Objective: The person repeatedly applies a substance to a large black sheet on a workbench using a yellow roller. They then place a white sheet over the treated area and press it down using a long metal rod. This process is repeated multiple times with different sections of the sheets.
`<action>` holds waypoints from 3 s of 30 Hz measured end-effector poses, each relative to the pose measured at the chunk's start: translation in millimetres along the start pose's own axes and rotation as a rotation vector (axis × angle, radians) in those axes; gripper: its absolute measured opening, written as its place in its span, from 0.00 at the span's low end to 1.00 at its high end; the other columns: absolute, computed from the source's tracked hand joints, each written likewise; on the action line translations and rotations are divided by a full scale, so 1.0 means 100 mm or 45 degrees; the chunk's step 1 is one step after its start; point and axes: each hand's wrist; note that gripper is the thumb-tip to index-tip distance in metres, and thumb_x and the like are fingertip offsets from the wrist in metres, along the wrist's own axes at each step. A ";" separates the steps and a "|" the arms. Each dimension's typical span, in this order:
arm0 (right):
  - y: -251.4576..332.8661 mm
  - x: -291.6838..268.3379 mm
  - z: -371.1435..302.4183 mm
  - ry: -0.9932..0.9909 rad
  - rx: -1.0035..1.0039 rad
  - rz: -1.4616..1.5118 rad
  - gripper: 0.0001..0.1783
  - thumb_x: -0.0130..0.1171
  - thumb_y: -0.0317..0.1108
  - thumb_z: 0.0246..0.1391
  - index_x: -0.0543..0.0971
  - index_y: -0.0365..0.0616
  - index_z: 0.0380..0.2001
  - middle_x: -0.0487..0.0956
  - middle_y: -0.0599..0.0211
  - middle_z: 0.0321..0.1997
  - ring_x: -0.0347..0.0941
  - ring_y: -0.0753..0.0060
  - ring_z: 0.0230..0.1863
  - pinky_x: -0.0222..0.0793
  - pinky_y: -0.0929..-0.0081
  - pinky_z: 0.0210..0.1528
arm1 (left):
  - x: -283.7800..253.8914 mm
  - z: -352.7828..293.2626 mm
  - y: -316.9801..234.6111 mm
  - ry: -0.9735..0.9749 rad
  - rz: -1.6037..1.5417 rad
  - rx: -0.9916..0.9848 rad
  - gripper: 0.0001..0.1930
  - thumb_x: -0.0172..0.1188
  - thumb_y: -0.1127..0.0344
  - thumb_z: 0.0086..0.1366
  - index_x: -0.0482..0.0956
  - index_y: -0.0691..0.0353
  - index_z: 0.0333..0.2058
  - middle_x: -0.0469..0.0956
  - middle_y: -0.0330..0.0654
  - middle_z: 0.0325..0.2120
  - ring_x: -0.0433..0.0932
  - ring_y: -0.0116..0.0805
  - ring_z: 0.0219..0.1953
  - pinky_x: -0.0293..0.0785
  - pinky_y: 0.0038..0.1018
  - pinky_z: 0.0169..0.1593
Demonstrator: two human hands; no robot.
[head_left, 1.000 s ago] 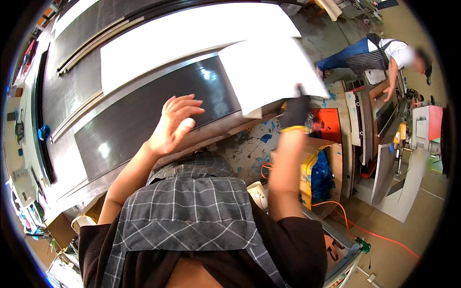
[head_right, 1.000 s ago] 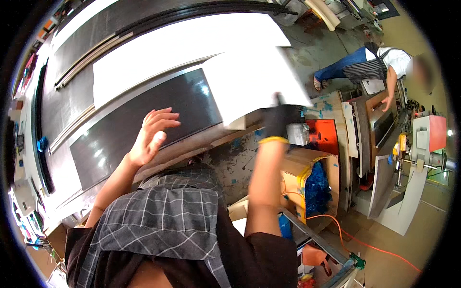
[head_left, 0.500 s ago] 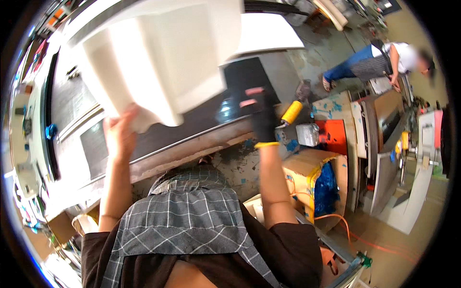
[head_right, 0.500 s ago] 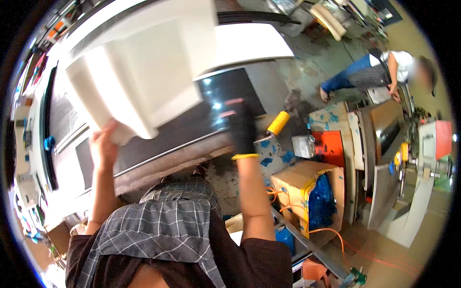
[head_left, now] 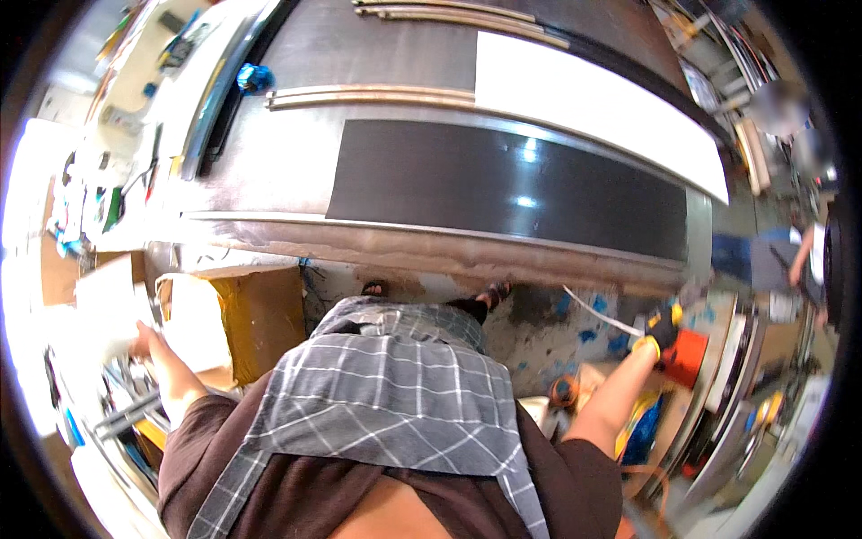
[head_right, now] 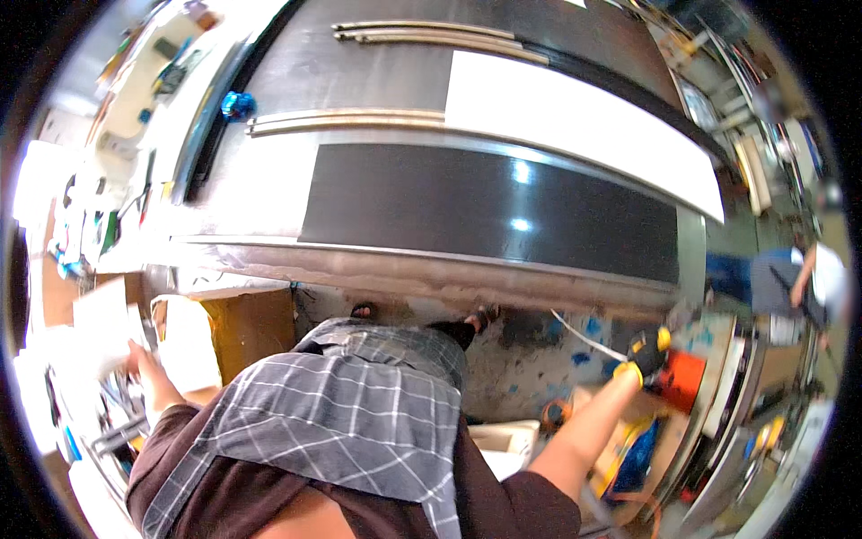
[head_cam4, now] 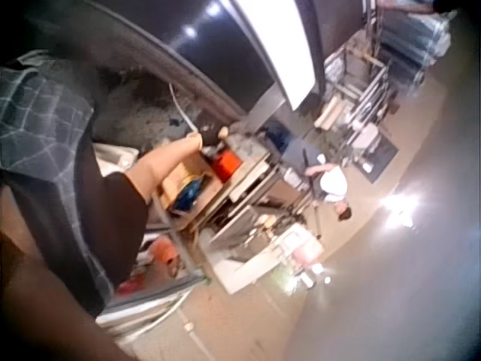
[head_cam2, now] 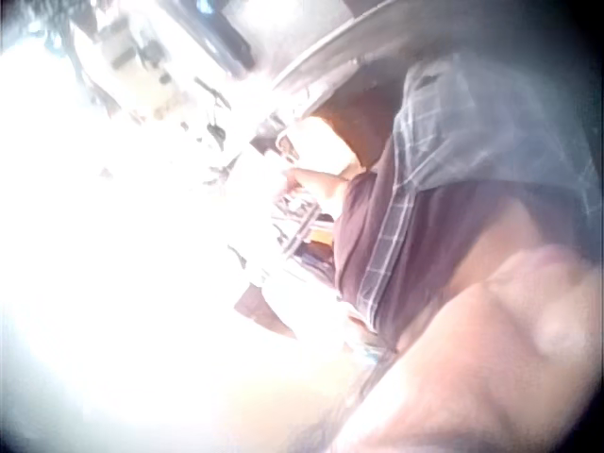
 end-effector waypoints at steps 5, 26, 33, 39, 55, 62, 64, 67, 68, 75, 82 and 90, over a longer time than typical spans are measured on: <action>0.02 0.88 -1.82 -0.024 -0.152 -0.700 0.16 0.66 0.41 0.49 0.78 0.47 0.40 0.76 0.70 0.23 0.71 0.74 0.22 0.67 0.74 0.25 | 0.91 -1.22 -0.48 0.331 -0.295 1.625 0.32 0.69 0.56 0.53 0.72 0.63 0.54 0.75 0.49 0.50 0.73 0.47 0.53 0.67 0.39 0.58; -0.58 1.54 -2.98 0.253 -0.411 -0.639 0.24 0.59 0.47 0.57 0.74 0.40 0.49 0.78 0.62 0.39 0.75 0.66 0.34 0.72 0.68 0.37 | -0.08 -3.29 -1.73 1.178 -0.115 2.427 0.14 0.70 0.66 0.49 0.77 0.59 0.34 0.75 0.43 0.31 0.75 0.48 0.38 0.72 0.39 0.42; 0.41 -0.27 0.47 -0.268 -0.289 -0.798 0.27 0.56 0.55 0.56 0.80 0.37 0.35 0.81 0.56 0.29 0.77 0.59 0.33 0.69 0.63 0.34 | 0.17 -3.44 -1.96 1.269 0.180 2.395 0.14 0.70 0.70 0.46 0.75 0.61 0.32 0.75 0.44 0.30 0.76 0.47 0.36 0.71 0.38 0.40; 0.16 0.34 -0.92 0.368 -0.157 -0.753 0.26 0.55 0.57 0.56 0.78 0.42 0.36 0.77 0.63 0.28 0.74 0.70 0.29 0.68 0.72 0.31 | -0.13 -3.41 -1.93 1.212 0.253 2.440 0.15 0.71 0.69 0.46 0.74 0.61 0.31 0.74 0.44 0.30 0.75 0.47 0.37 0.71 0.39 0.40; -0.15 1.72 -3.19 0.481 -0.523 -0.458 0.23 0.61 0.49 0.55 0.76 0.42 0.46 0.79 0.63 0.32 0.77 0.68 0.34 0.73 0.69 0.37 | -0.04 -3.35 -1.88 1.292 0.198 2.454 0.18 0.73 0.68 0.42 0.70 0.61 0.27 0.73 0.44 0.28 0.74 0.47 0.35 0.69 0.39 0.38; 0.54 0.05 0.19 -0.002 -0.090 -0.409 0.21 0.55 0.51 0.57 0.79 0.41 0.32 0.77 0.58 0.27 0.74 0.56 0.28 0.70 0.62 0.31 | -0.04 -3.46 -2.07 1.257 0.357 2.458 0.19 0.73 0.66 0.42 0.70 0.61 0.28 0.72 0.43 0.28 0.73 0.47 0.35 0.69 0.39 0.38; 0.78 0.43 -0.20 0.134 0.162 -0.303 0.18 0.58 0.50 0.53 0.79 0.45 0.31 0.77 0.70 0.30 0.74 0.64 0.28 0.69 0.65 0.31 | -0.12 -3.38 -1.98 1.207 0.381 2.477 0.19 0.73 0.66 0.42 0.70 0.60 0.28 0.72 0.43 0.28 0.73 0.47 0.35 0.69 0.39 0.38; -0.08 0.47 -0.92 0.384 -0.535 -0.849 0.17 0.55 0.46 0.55 0.77 0.42 0.33 0.77 0.64 0.30 0.74 0.64 0.31 0.68 0.66 0.33 | -0.10 -3.44 -1.99 1.250 0.350 2.495 0.19 0.73 0.65 0.42 0.70 0.60 0.27 0.72 0.43 0.28 0.73 0.47 0.35 0.69 0.39 0.38; -0.01 1.09 -1.89 0.580 -0.282 -0.475 0.16 0.58 0.44 0.54 0.77 0.42 0.36 0.78 0.64 0.32 0.75 0.64 0.33 0.69 0.67 0.36 | -0.13 -3.39 -1.92 1.258 0.338 2.482 0.19 0.73 0.65 0.42 0.70 0.60 0.27 0.72 0.43 0.28 0.73 0.47 0.35 0.69 0.39 0.38; -0.08 3.00 -4.80 1.518 -0.752 -1.004 0.24 0.61 0.47 0.51 0.74 0.48 0.49 0.81 0.54 0.31 0.79 0.51 0.31 0.73 0.58 0.32 | -0.06 -3.60 -2.13 1.314 0.213 2.544 0.19 0.74 0.63 0.42 0.70 0.61 0.26 0.72 0.44 0.28 0.73 0.48 0.36 0.68 0.40 0.39; -0.22 1.55 -2.78 0.582 -0.356 -0.680 0.16 0.55 0.34 0.58 0.73 0.47 0.50 0.75 0.68 0.30 0.73 0.78 0.32 0.71 0.73 0.32 | -0.12 -3.42 -1.91 1.295 0.326 2.370 0.20 0.75 0.67 0.39 0.69 0.60 0.26 0.71 0.42 0.27 0.73 0.45 0.35 0.69 0.38 0.39; 0.74 0.34 0.01 0.181 0.090 -0.077 0.26 0.52 0.54 0.59 0.78 0.37 0.30 0.78 0.68 0.25 0.76 0.65 0.28 0.70 0.71 0.30 | -0.01 -3.50 -2.02 1.288 0.335 2.350 0.22 0.76 0.67 0.37 0.68 0.60 0.25 0.70 0.42 0.28 0.71 0.45 0.35 0.68 0.39 0.39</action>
Point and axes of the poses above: each hand's wrist, its own z-axis towards the middle knuckle, its own x-axis out of the palm, y = z × x
